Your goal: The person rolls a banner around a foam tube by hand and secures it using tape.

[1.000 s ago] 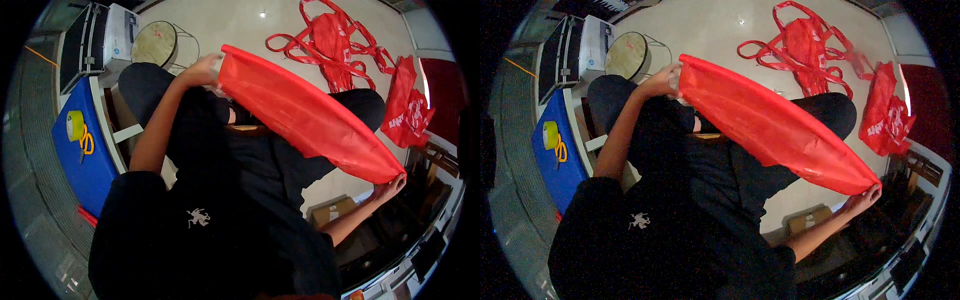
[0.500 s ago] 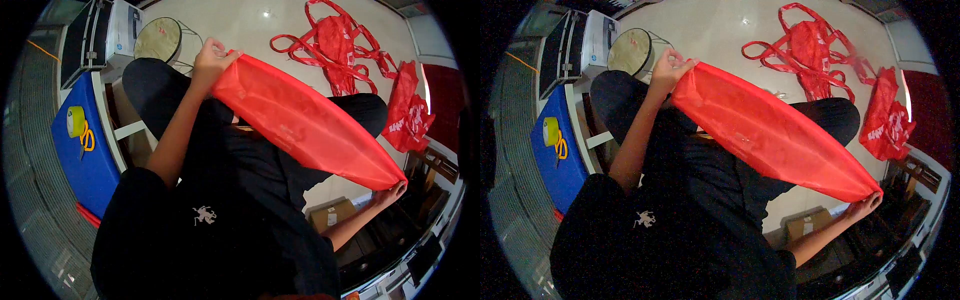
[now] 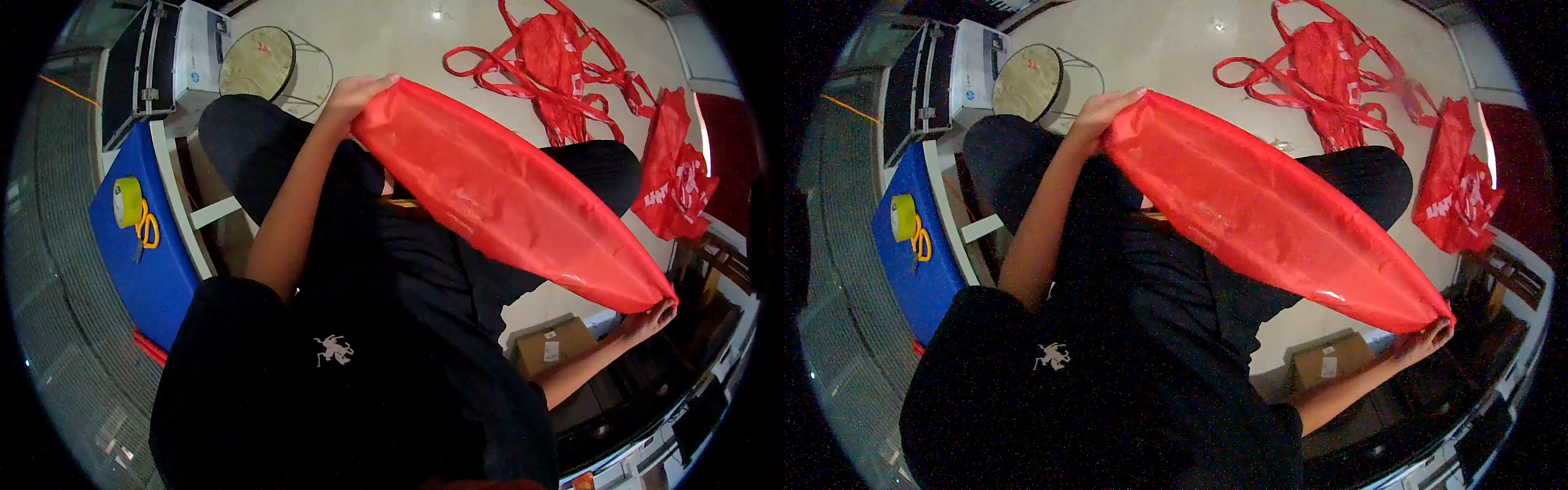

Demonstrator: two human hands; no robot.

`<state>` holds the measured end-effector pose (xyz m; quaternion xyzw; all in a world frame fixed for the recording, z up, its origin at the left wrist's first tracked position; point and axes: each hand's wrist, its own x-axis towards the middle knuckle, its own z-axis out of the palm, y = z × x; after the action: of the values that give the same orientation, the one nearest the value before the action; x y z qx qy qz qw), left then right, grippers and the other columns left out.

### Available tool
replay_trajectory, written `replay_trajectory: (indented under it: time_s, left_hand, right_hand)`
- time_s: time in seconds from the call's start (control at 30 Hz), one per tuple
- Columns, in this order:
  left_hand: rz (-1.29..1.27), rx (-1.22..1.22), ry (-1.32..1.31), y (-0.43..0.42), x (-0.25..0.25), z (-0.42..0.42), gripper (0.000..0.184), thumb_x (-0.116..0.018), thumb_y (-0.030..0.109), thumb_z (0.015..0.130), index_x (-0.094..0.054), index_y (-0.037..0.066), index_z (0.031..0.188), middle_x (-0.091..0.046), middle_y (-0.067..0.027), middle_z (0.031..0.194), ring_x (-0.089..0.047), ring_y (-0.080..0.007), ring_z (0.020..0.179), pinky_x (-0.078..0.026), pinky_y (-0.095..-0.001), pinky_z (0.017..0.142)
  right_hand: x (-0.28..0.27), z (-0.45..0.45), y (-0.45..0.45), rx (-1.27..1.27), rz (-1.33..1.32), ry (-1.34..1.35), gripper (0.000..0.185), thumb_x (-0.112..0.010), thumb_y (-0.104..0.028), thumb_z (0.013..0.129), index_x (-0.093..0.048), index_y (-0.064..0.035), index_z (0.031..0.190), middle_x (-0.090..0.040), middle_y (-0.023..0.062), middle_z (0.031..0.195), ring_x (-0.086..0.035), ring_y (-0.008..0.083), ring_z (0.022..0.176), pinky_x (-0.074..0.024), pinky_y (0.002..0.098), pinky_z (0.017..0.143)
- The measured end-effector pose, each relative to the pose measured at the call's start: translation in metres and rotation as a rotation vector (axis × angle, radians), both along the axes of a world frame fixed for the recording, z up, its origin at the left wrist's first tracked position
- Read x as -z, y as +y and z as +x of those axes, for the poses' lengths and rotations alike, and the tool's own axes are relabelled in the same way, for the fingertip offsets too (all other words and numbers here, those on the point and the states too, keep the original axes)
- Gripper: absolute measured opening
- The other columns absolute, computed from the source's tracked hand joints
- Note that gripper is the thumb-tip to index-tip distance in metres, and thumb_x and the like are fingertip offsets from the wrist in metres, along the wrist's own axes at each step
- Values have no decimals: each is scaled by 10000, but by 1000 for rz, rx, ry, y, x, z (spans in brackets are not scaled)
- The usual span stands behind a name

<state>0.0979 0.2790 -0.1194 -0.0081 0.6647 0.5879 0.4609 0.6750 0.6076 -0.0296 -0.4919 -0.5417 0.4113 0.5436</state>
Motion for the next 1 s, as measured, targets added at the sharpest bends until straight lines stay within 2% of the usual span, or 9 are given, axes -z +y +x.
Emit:
replay_trajectory:
  time_s: [0.13,0.2,0.23,0.27,0.4,0.63,0.83,0.9,1.0]
  left_hand:
    - [-55,120,258,12,14,-13,310,-710,282,866,-671,-22,913,-676,-74,836,-633,-133,722,-520,-278,658]
    - [193,-116,266,18,26,-18,227,-678,222,890,-663,-4,909,-670,-72,840,-630,-139,730,-518,-276,672]
    - [192,-111,266,19,32,-18,227,-678,222,890,-663,-4,909,-670,-72,840,-630,-139,730,-518,-276,672]
    - [268,-221,176,23,33,-17,181,-662,184,896,-649,4,904,-661,-70,837,-628,-141,743,-518,-282,677]
    - [415,-428,21,30,24,-6,127,-647,102,888,-585,14,955,-639,-67,866,-624,-154,788,-522,-299,704]
    - [436,-297,55,14,14,-17,223,-631,94,889,-526,6,1065,-622,-95,975,-627,-188,859,-532,-300,771]
    - [471,-139,44,8,-12,-33,284,-647,225,901,-560,26,1084,-616,-81,1001,-637,-186,892,-536,-310,788]
    - [250,17,29,9,-30,-38,333,-661,307,897,-580,44,1085,-626,-76,1033,-646,-161,895,-536,-297,789]
    - [221,99,14,13,-32,-43,373,-680,352,883,-588,51,1084,-646,-72,1026,-657,-139,885,-544,-278,761]
  right_hand:
    - [4,5,-5,-46,15,59,300,-643,-256,929,-531,-81,1145,-615,84,1133,-570,207,1031,-463,370,913]
    - [8,0,-8,21,-20,31,295,-642,-251,931,-533,-73,1140,-615,75,1112,-568,193,1022,-464,359,904]
    - [8,-1,-10,83,-57,0,290,-640,-247,932,-536,-66,1134,-615,66,1092,-566,180,1013,-464,348,894]
    - [10,-7,-13,16,-41,-22,290,-642,-250,933,-540,-60,1127,-612,54,1073,-560,160,1004,-462,329,883]
    - [13,-24,-27,125,-20,-32,314,-647,-272,929,-526,-68,1135,-599,60,1095,-554,172,1015,-451,332,906]
    - [25,-3,-21,66,-77,38,297,-623,-296,941,-520,-81,1119,-601,67,1113,-556,192,1037,-446,347,934]
    - [37,21,-7,-75,-105,52,259,-613,-285,947,-541,-92,1105,-614,48,1095,-568,165,1012,-463,321,886]
    - [36,24,-6,-87,-118,46,255,-613,-282,948,-552,-89,1102,-621,39,1086,-573,149,1000,-472,306,865]
    - [35,29,-3,-71,-159,23,254,-626,-247,941,-540,-98,1129,-613,41,1102,-570,143,978,-469,296,821]
